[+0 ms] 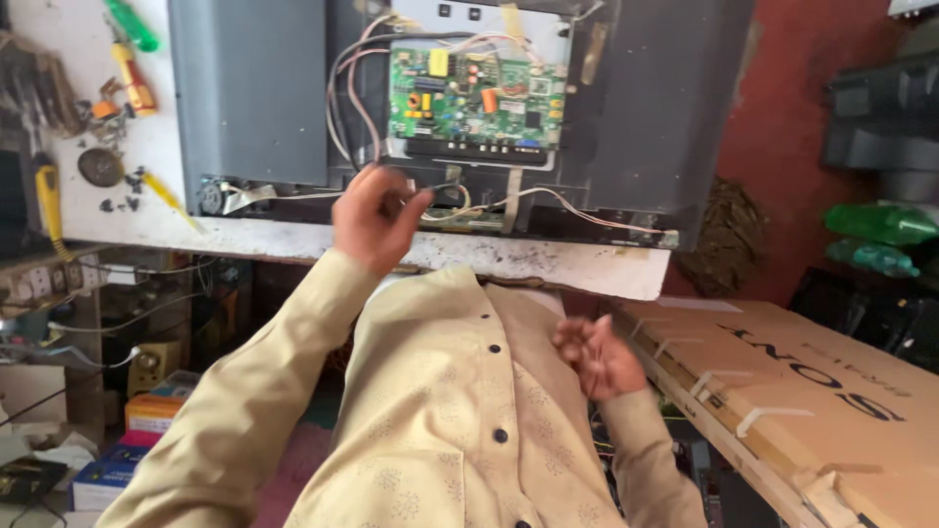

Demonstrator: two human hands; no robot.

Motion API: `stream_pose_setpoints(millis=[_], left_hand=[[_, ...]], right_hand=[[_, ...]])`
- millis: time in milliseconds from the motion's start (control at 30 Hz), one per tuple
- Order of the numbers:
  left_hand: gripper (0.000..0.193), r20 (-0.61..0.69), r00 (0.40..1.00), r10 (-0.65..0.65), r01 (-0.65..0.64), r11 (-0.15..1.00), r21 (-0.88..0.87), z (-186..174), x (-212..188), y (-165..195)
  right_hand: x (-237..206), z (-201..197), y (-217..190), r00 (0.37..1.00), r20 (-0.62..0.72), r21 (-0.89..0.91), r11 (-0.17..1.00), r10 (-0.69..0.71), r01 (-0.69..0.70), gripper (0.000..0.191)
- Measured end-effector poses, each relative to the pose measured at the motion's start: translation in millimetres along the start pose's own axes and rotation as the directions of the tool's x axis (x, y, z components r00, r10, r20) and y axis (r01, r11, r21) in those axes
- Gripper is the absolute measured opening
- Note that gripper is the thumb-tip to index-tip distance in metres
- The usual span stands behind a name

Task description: The person works on the back of a CRT television, connecting ribbon cables and wires to internal circuit boards. They use a screwdriver to fasten screws and secure components inside the chassis.

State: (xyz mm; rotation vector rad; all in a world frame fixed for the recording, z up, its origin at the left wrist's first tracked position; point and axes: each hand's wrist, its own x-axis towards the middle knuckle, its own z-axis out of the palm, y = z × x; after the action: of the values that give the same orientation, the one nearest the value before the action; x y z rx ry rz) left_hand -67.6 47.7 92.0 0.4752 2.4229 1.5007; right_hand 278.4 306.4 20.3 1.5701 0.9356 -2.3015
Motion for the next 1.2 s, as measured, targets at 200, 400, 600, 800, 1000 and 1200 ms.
stream_pose_setpoints(millis=[200, 400, 600, 800, 1000, 1200], left_hand=[[0.045, 0.235, 0.893, -0.385, 0.385, 0.922, 0.048, -59, -160, -98], [0.08, 0.525, 0.15, -0.838, 0.972, 0.028, -0.233, -42, -281, -176], [0.073, 0.573, 0.361, -0.736, 0.869, 0.043, -0.492, -61, -235, -172], [0.031, 0.129, 0.985, 0.113, -0.135, 0.974, 0.183, -84, -98, -89], [0.04, 0.353, 0.852, 0.385, -0.52, 0.693, 0.5, -92, 27, -50], [0.036, 0.569, 0.754, 0.328, -0.626, 0.62, 0.472, -91, 63, -59]], right_hand=[[0, -42, 102, 0.865, -0.489, -0.519, 0.835, -0.114, -0.183, 0.039], [-13, -17, 121, 0.907, -0.41, -0.722, 0.642, -0.094, -0.259, 0.029], [-24, 34, 105, 0.892, -0.193, -0.899, 0.439, -0.408, 0.007, 0.02], [-18, 154, -12, 0.396, 0.39, -0.829, -0.131, -0.831, 0.543, 0.013], [-15, 252, -72, 0.376, 0.69, -0.685, -0.391, -0.618, 0.615, 0.024], [-2, 262, -73, 0.396, 0.698, -0.677, -0.37, -0.597, 0.636, 0.026]])
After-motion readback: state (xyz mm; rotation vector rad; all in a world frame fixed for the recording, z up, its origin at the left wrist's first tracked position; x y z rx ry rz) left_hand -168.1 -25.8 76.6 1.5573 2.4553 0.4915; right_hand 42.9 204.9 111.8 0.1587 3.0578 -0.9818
